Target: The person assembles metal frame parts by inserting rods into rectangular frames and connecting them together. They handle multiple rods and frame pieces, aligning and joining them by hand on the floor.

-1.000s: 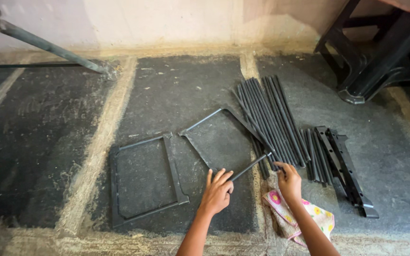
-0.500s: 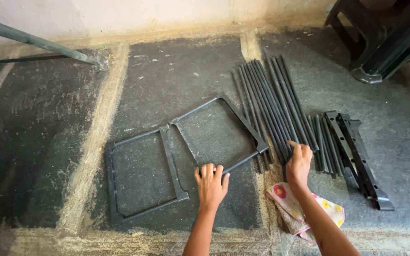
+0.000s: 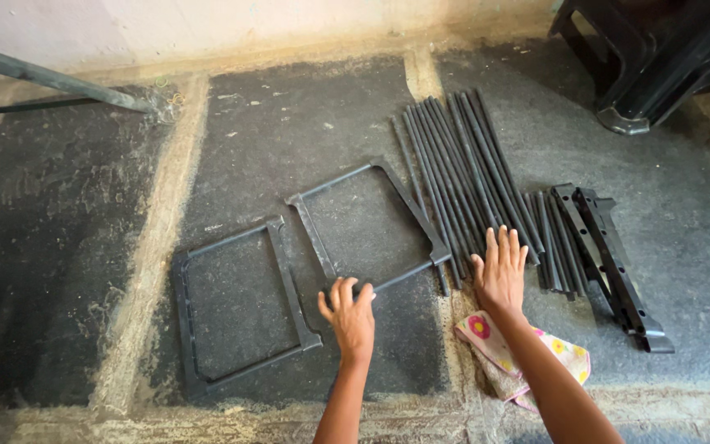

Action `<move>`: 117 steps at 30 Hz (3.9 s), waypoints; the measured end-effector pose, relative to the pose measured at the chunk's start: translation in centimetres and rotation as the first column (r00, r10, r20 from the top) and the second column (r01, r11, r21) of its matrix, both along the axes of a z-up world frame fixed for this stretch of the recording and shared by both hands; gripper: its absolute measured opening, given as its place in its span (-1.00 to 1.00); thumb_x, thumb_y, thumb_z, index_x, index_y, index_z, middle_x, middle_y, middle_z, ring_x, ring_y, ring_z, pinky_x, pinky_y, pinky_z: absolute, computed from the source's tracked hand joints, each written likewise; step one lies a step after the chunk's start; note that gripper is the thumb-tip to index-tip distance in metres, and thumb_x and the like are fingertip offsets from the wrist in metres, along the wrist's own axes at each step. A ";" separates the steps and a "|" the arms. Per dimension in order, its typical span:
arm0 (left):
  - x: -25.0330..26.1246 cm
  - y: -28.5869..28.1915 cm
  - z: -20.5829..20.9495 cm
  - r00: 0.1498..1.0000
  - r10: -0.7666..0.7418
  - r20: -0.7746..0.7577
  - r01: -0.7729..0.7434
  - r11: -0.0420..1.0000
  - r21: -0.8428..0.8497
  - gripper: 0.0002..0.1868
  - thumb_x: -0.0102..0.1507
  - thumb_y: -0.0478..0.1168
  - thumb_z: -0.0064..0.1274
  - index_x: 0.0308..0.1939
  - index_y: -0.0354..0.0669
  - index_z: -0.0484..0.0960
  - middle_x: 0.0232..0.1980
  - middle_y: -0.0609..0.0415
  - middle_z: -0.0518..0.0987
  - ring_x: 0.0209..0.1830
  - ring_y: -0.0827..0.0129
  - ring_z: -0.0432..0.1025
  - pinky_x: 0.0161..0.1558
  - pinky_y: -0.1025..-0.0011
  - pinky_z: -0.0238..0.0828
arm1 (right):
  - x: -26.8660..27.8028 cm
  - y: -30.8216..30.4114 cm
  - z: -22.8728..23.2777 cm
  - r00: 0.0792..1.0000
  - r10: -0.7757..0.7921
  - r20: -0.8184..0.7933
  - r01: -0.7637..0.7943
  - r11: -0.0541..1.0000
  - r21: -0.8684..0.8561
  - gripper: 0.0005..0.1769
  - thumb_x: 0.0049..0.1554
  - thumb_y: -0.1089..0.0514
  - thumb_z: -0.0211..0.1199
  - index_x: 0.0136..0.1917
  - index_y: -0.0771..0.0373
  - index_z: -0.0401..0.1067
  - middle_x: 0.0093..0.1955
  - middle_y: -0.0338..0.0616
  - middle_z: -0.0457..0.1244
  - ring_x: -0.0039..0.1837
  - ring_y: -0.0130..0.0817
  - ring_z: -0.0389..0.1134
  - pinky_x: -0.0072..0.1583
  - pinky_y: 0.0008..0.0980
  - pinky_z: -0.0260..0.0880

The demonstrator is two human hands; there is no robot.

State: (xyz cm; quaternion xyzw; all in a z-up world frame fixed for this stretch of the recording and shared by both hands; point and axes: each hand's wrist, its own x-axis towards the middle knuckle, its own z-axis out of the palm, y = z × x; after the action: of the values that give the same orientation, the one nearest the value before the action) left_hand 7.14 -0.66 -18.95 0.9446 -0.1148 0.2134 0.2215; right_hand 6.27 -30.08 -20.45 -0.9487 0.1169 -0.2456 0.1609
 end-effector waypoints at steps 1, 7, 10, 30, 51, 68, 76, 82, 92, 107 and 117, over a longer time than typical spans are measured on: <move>0.1 0.1 -0.1 1.000 0.029 0.007 -0.029 0.999 -0.014 -0.87 0.24 -0.19 0.11 -0.12 0.05 0.63 0.16 0.06 0.48 0.41 0.10 0.25 0.42 -0.31 -0.13 | 0.1 0.0 -0.2 1.000 -0.001 -0.016 0.000 1.000 -0.024 -0.27 0.32 -0.10 -0.07 0.60 0.38 0.03 0.65 0.25 -0.10 0.70 0.16 -0.24 0.58 0.22 -0.30; 0.3 0.2 -0.3 0.996 0.092 -0.002 -0.092 0.995 -0.028 -0.78 0.25 -0.23 0.10 -0.02 -0.07 0.56 0.37 -0.12 0.41 0.55 -0.09 0.08 0.43 -0.34 -0.22 | 0.3 0.0 -0.5 0.999 -0.039 -0.021 0.037 0.994 -0.100 -0.14 0.32 -0.19 -0.10 0.60 0.53 -0.07 0.68 0.32 -0.21 0.70 0.19 -0.31 0.56 0.23 -0.33; 0.4 0.3 -0.4 0.995 0.099 0.029 -0.098 0.995 -0.030 -0.78 0.26 -0.23 0.09 -0.01 -0.09 0.56 0.38 -0.15 0.41 0.55 -0.12 0.08 0.43 -0.35 -0.19 | 0.0 0.0 -0.6 0.998 -0.045 0.035 0.047 0.998 -0.039 -0.14 0.34 -0.21 -0.12 0.59 0.54 -0.06 0.68 0.37 -0.23 0.70 0.22 -0.32 0.57 0.23 -0.33; 0.3 0.2 -0.5 0.993 0.019 0.114 -0.012 0.998 -0.069 -0.80 0.33 -0.22 0.05 -0.02 -0.23 0.53 0.25 -0.20 0.55 0.42 -0.32 0.25 0.41 -0.15 0.16 | -0.2 0.3 0.1 0.997 -0.023 0.069 0.022 1.000 0.016 -0.19 0.29 -0.10 0.05 0.56 0.55 0.05 0.61 0.35 -0.06 0.67 0.28 -0.20 0.60 0.21 -0.24; 0.2 -0.1 -0.9 0.988 -0.095 0.122 0.104 0.992 -0.065 -0.77 0.33 -0.20 0.07 -0.04 -0.30 0.49 0.26 -0.19 0.53 0.40 -0.31 0.28 0.35 -0.11 0.28 | 0.0 0.0 0.5 0.930 0.368 0.017 -0.363 0.924 -0.123 -0.13 0.22 -0.48 -0.25 0.51 0.15 0.14 0.65 0.02 -0.09 0.72 -0.05 -0.22 0.62 0.25 -0.50; 0.6 -0.4 -1.1 0.972 -0.182 0.150 0.168 0.980 0.103 -0.71 0.30 -0.15 0.12 -0.03 -0.29 0.49 0.17 -0.22 0.58 0.39 -0.33 0.29 0.33 -0.15 0.27 | -0.4 1.6 1.7 0.973 0.178 -0.149 -0.211 0.945 -0.249 -0.37 0.30 -0.24 -0.19 0.61 -0.19 0.06 0.69 -0.10 -0.12 0.71 -0.19 -0.22 0.61 0.29 -0.57; 0.8 -0.3 -1.9 0.967 -0.194 0.167 0.179 0.978 0.102 -0.71 0.32 -0.17 0.10 -0.01 -0.30 0.49 0.16 -0.22 0.58 0.39 -0.34 0.29 0.34 -0.14 0.27 | -2.7 3.3 -0.1 0.966 -0.258 0.001 0.256 0.959 0.124 -0.02 0.32 -0.27 -0.06 0.63 0.57 -0.16 0.63 0.68 -0.38 0.67 0.54 -0.45 0.56 0.40 -0.50; 0.7 -0.3 -1.7 0.966 -0.197 0.170 0.181 0.978 0.102 -0.72 0.32 -0.16 0.10 -0.03 -0.30 0.49 0.15 -0.22 0.59 0.38 -0.33 0.29 0.32 -0.16 0.28 | -2.3 2.8 -0.8 0.973 -0.229 0.008 0.226 0.967 0.118 -0.03 0.30 -0.25 -0.04 0.62 0.58 -0.17 0.63 0.71 -0.38 0.66 0.56 -0.39 0.58 0.33 -0.40; 0.8 -0.3 -1.8 0.968 -0.185 0.167 0.177 0.982 0.065 -0.73 0.32 -0.17 0.10 -0.03 -0.31 0.50 0.14 -0.21 0.61 0.37 -0.33 0.30 0.31 -0.17 0.29 | -1.9 2.7 -0.8 0.986 -0.166 -0.011 0.167 0.984 0.059 -0.06 0.25 -0.20 0.04 0.64 0.44 -0.12 0.65 0.58 -0.33 0.67 0.47 -0.37 0.56 0.33 -0.37; 0.7 -0.3 -1.6 0.974 -0.164 0.155 0.169 0.985 -0.024 -0.75 0.32 -0.18 0.11 -0.06 -0.30 0.50 0.15 -0.20 0.59 0.39 -0.32 0.30 0.32 -0.13 0.31 | -2.4 3.3 0.7 0.988 -0.071 0.136 0.064 0.996 0.060 -0.28 0.31 -0.16 -0.02 0.57 0.31 0.08 0.66 0.27 -0.14 0.70 0.26 -0.24 0.61 0.30 -0.31; -1.4 0.1 1.0 0.973 -0.205 -0.102 0.179 0.959 -0.218 -0.85 0.43 -0.15 0.09 -0.05 -0.15 0.57 -0.22 -0.08 0.59 0.07 -0.02 0.55 0.51 0.11 0.24 | -0.5 10.9 6.7 0.903 -0.010 0.429 -0.429 -0.009 0.903 -0.41 0.39 -0.18 -0.21 0.35 0.33 0.29 0.07 -0.05 0.34 0.14 -0.22 0.38 0.20 -0.22 0.39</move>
State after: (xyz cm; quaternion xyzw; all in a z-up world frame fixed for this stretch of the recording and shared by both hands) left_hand 5.70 -0.53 -17.97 0.9121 -0.1691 0.1427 0.3451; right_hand 5.81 -19.16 -13.75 -0.5183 0.0801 -0.2129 0.8244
